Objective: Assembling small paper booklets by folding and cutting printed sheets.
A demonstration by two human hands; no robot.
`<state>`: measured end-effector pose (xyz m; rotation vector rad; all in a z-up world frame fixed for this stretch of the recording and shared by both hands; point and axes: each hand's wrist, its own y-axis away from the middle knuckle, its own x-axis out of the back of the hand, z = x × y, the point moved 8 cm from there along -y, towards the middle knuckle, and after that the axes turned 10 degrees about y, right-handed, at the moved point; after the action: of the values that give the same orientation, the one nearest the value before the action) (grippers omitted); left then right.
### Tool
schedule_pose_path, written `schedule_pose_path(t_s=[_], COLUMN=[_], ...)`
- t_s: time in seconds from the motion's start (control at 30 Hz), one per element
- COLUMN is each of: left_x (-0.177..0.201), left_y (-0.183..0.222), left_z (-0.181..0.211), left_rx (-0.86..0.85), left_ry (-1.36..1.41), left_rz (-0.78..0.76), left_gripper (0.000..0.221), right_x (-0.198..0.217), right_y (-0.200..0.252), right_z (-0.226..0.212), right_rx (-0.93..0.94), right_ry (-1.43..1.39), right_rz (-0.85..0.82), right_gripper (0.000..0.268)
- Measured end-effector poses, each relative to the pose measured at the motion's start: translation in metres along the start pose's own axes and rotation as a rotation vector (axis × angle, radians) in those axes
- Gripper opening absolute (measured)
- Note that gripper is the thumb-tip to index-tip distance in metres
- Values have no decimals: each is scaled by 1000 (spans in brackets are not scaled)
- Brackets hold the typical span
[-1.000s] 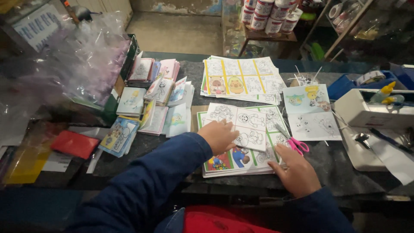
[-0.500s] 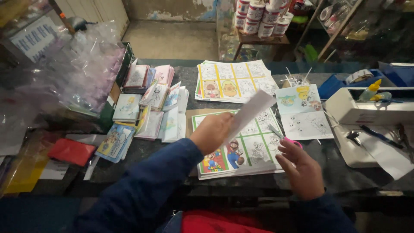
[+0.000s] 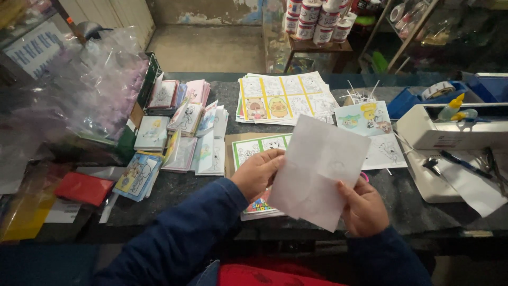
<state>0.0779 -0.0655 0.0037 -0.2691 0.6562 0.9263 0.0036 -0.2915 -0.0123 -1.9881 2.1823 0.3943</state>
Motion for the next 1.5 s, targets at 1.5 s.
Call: schedule_pose_path(t_s=[1.5], left_x=[-19], left_y=[25], left_z=[-30], left_rx=[-291], left_ry=[-174], left_rz=[-45], left_gripper=[22], right_x=[-71], right_y=[33], right_z=[-35], right_rx=[463], right_ry=[1020], right_rz=[21], right_gripper=[30])
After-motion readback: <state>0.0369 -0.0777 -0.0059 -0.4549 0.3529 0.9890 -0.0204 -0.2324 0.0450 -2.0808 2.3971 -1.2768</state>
